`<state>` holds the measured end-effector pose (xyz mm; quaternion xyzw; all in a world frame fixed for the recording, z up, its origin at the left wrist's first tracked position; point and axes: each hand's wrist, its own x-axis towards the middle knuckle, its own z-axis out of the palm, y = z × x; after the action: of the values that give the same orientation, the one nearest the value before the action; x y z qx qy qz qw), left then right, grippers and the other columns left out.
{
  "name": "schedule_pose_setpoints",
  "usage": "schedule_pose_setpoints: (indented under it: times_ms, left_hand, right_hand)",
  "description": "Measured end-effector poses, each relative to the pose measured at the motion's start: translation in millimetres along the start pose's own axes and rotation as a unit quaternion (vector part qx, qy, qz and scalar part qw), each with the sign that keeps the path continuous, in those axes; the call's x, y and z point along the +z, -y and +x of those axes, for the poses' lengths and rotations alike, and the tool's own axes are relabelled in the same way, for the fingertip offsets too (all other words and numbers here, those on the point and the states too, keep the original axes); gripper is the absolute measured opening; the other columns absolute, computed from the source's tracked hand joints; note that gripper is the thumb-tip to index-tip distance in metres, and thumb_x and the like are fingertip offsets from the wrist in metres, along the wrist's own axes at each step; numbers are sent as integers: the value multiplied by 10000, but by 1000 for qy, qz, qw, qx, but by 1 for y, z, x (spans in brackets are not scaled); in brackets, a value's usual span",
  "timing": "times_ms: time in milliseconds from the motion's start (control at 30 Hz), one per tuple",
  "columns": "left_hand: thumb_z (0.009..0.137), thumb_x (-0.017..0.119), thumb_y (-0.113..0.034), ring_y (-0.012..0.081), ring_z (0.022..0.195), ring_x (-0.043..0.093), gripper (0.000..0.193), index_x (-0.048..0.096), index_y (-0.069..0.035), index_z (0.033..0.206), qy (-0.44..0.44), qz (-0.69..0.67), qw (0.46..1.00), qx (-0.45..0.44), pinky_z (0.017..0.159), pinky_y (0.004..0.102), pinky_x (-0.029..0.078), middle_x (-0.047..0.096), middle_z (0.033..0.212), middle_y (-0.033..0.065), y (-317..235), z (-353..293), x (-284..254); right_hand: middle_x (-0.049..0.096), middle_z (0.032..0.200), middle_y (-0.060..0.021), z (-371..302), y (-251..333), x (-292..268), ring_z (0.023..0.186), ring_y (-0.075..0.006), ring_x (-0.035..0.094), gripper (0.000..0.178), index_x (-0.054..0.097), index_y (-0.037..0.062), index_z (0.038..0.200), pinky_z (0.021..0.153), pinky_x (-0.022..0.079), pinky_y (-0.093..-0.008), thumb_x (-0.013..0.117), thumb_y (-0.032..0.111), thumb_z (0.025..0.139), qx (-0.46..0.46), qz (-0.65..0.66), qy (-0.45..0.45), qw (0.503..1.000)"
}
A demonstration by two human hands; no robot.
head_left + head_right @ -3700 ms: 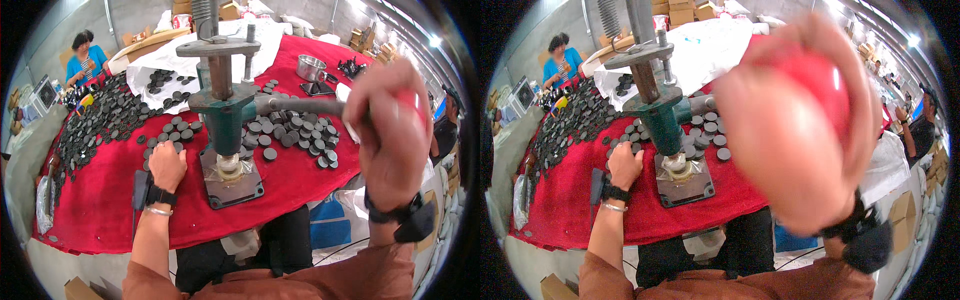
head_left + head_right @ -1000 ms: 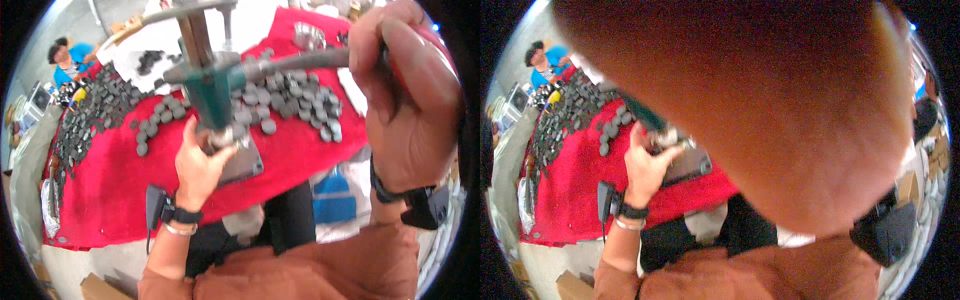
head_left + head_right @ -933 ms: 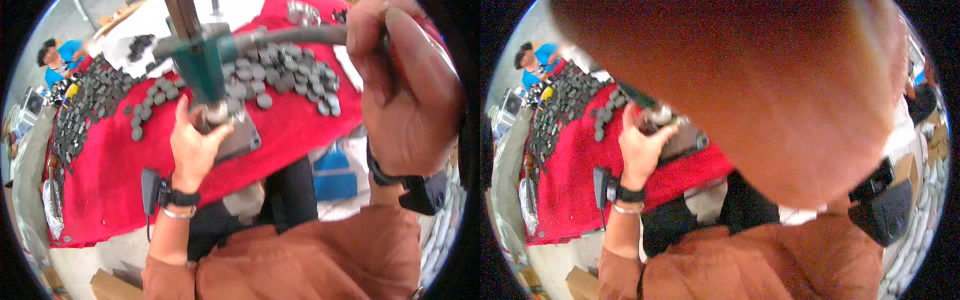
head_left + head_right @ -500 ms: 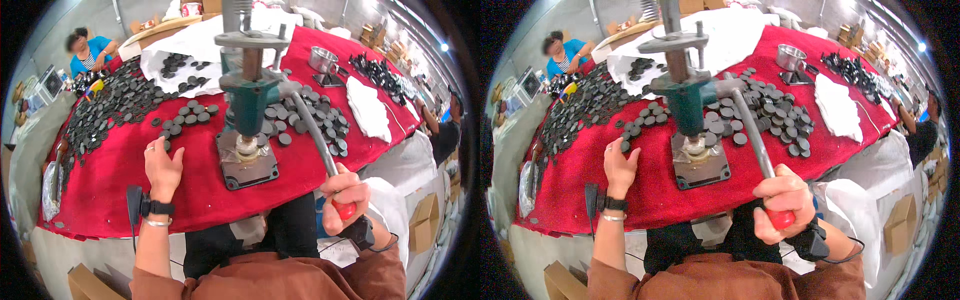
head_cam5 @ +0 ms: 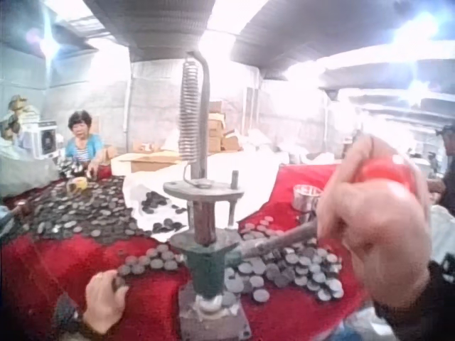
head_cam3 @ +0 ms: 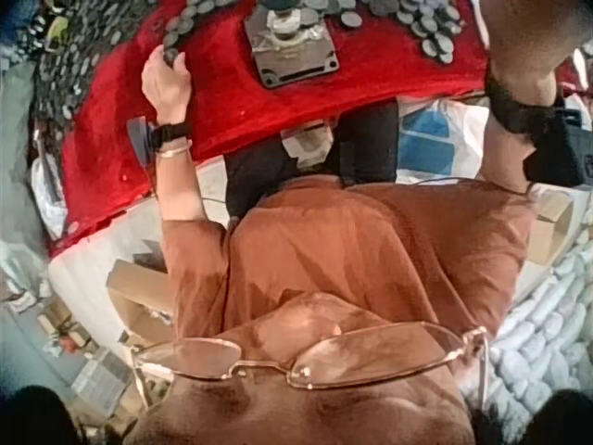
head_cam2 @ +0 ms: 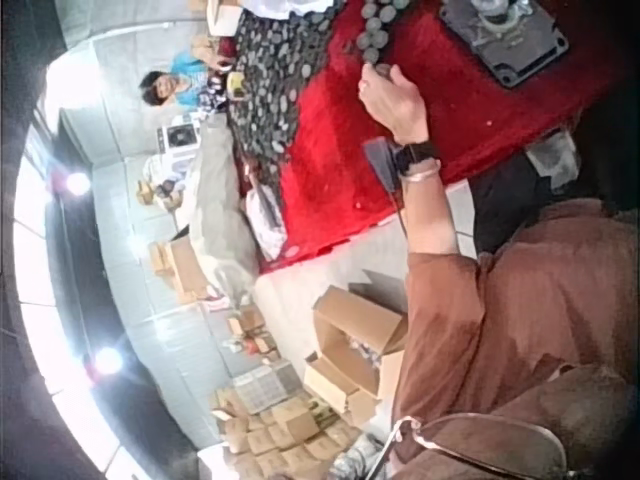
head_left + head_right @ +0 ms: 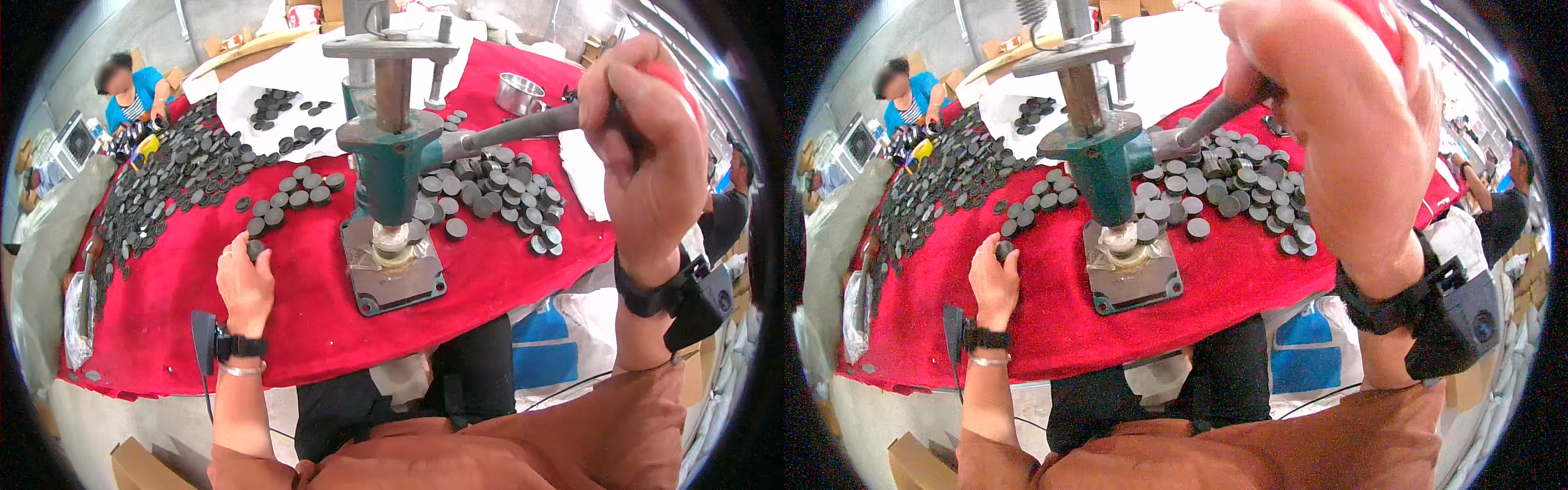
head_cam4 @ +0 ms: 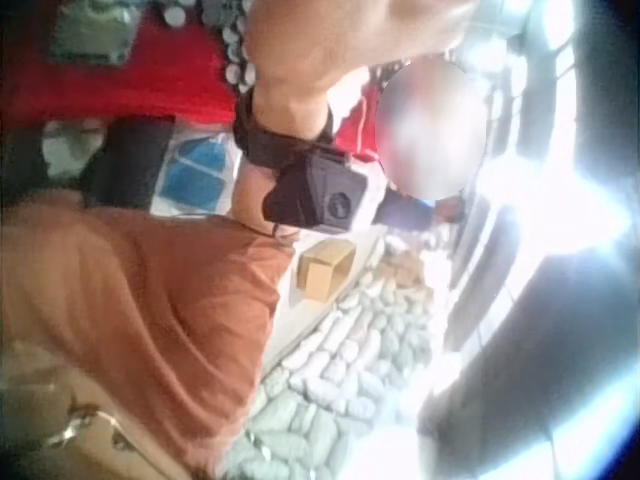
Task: Assembling black plastic caps with metal rings using a manual press and hammer.
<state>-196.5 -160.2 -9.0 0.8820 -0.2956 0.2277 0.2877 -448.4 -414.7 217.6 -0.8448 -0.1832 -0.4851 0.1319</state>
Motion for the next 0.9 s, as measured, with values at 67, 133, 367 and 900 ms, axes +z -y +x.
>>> schedule_pose_setpoints:
  times_ms: [67,133,367,900]
  left_hand:
    - [783,694,-21,183,794,633,482,500,-23,1224,18,-206,978,22,709,290,511,655,930,101,-43,-9,-6]
    - [755,736,-32,161,800,629,625,430,-18,1300,148,-319,935,-48,713,290,523,659,999,122,-91,-18,-20]
    - [703,781,-67,181,883,661,713,406,37,1299,193,-365,910,-48,772,289,519,685,989,150,-139,-13,-5]
    - [645,841,-128,240,1067,599,919,309,28,1378,107,-355,928,-20,905,326,462,626,1174,170,-118,-22,-2]
  right_hand:
    - [525,883,-97,3,1,-9,530,-72,328,163,511,2,990,500,274,-164,389,-40,889,-6,18,15,1000]
    - [526,879,-96,5,0,-20,531,-59,309,182,518,-3,1042,495,259,-166,408,-7,898,167,236,30,957]
    - [527,766,-58,2,-13,5,564,-77,360,115,512,-3,926,494,245,-188,427,71,904,-131,-106,-34,985]
    - [629,789,-53,-125,56,34,497,-192,446,270,544,101,809,496,348,-311,701,43,597,124,135,-35,983]
